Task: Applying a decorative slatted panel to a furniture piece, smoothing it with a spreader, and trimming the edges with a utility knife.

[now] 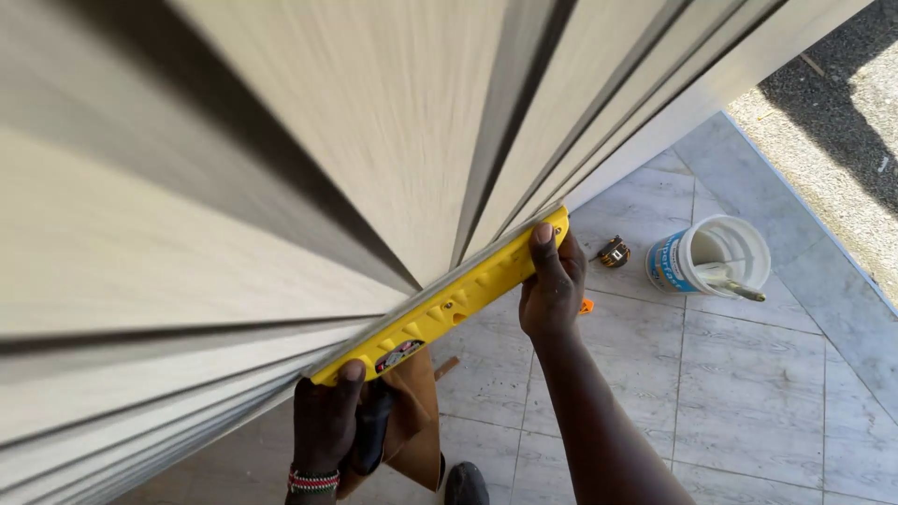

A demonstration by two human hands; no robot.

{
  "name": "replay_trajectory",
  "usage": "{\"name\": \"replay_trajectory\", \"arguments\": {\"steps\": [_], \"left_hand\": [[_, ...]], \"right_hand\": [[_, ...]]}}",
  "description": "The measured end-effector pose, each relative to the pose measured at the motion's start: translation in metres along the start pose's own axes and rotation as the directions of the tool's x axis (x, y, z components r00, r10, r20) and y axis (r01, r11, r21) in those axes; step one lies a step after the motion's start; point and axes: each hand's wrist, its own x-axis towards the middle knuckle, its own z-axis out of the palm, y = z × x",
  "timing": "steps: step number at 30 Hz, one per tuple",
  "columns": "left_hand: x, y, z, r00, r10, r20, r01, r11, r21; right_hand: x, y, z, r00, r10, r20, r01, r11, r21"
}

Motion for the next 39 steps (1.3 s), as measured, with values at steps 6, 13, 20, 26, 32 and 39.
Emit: {"name": "replay_trajectory", "arguments": {"steps": [6,13,20,26,32,39], "left_hand": [[0.038,-0.158,0.048,0.996,0.065,0.068,-0.066,0.998,0.004],[0.091,-0.29,0.094,0.986,0.02,0.165,-0.009,0.998,-0.069],[0.119,-0.378,0.109,0.967,-0.034,0.251,0.035,0.999,0.0],[0.121,-0.426,0.124,0.954,-0.175,0.242,0.181,0.983,-0.001],[0.12,-0.445,0.135,0.927,-0.288,0.241,0.304,0.952,-0.035],[0.128,-0.465,0.14,0.902,-0.366,0.229,0.377,0.926,-0.005]], "right_hand": [[0.027,0.197,-0.113,0.998,0.049,-0.027,-0.05,0.999,-0.007],[0.039,0.373,-0.199,0.993,0.113,-0.032,-0.116,0.99,-0.078],[0.021,0.464,-0.22,0.962,0.255,-0.095,-0.263,0.962,-0.075],[0.009,0.477,-0.228,0.927,0.34,-0.157,-0.362,0.921,-0.146],[0.002,0.498,-0.234,0.856,0.451,-0.253,-0.502,0.842,-0.196],[0.01,0.538,-0.252,0.789,0.519,-0.327,-0.595,0.778,-0.202]]}}
